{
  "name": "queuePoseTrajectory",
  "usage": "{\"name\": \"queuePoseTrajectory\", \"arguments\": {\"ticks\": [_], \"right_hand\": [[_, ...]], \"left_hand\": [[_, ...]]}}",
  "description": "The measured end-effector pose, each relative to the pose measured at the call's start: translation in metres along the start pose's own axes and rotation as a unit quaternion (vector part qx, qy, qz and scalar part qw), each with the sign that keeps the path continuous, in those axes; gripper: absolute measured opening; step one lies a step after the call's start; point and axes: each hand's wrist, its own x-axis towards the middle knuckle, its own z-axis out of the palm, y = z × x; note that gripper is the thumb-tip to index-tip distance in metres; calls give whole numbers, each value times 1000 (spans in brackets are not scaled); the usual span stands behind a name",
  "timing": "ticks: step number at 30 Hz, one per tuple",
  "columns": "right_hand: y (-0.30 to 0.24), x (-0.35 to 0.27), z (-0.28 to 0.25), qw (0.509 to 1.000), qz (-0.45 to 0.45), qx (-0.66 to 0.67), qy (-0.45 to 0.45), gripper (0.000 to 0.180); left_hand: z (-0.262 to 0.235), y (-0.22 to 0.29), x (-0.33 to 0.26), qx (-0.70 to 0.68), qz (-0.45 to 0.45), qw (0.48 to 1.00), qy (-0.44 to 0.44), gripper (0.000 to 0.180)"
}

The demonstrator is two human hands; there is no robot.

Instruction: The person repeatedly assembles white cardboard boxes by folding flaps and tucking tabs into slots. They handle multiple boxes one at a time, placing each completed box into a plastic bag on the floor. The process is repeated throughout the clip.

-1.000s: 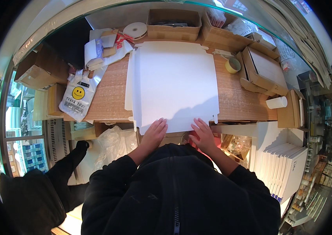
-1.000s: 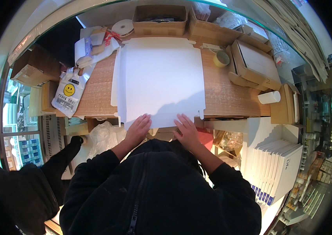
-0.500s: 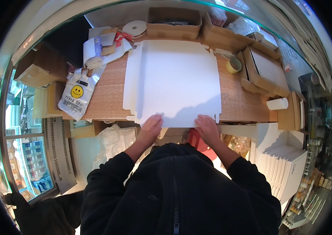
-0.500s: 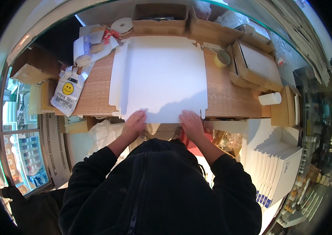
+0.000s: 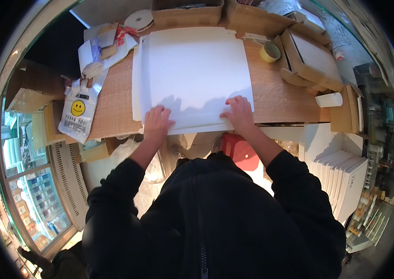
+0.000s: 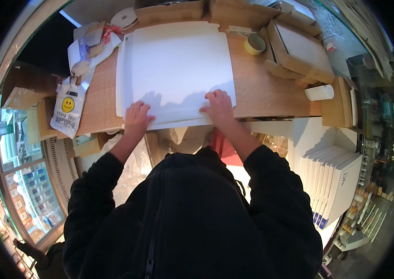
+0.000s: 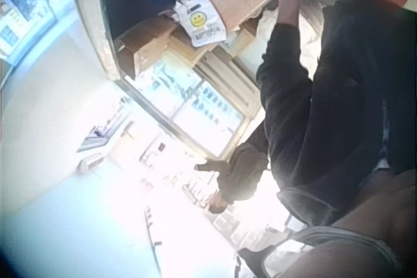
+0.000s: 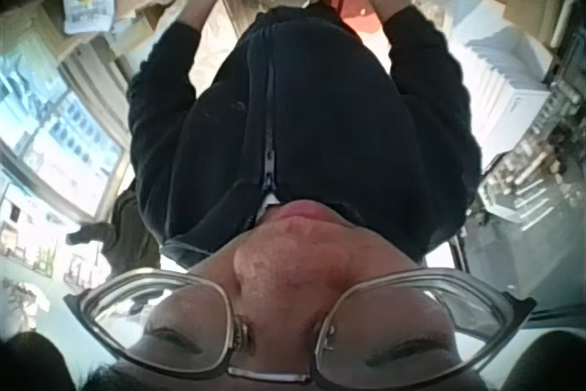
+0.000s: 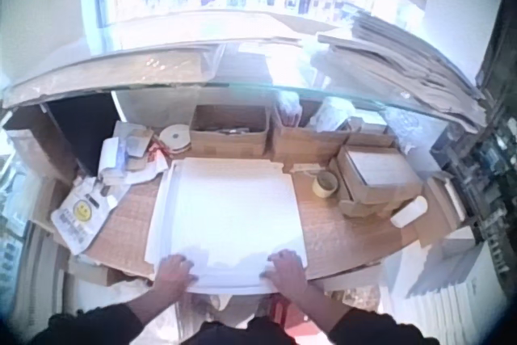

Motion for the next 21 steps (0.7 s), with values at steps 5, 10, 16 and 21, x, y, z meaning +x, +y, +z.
{"name": "queuePoseTrajectory", "arguments": {"ticks": [5, 10, 16, 21], "right_hand": [[-1, 10, 4, 998, -26, -22, -47, 16], [-27, -3, 19, 984, -147, 71, -66, 17], [-41, 3, 20, 977, -177, 63, -104, 16], [-47, 13, 30, 970, -208, 49, -112, 10]], "left_hand": [[5, 2, 7, -44, 148, 980, -129, 22], [0, 4, 3, -10, 219, 973, -75, 14], [-4, 3, 4, 43, 213, 958, -185, 25], [9, 19, 8, 8, 123, 981, -147, 15]]}}
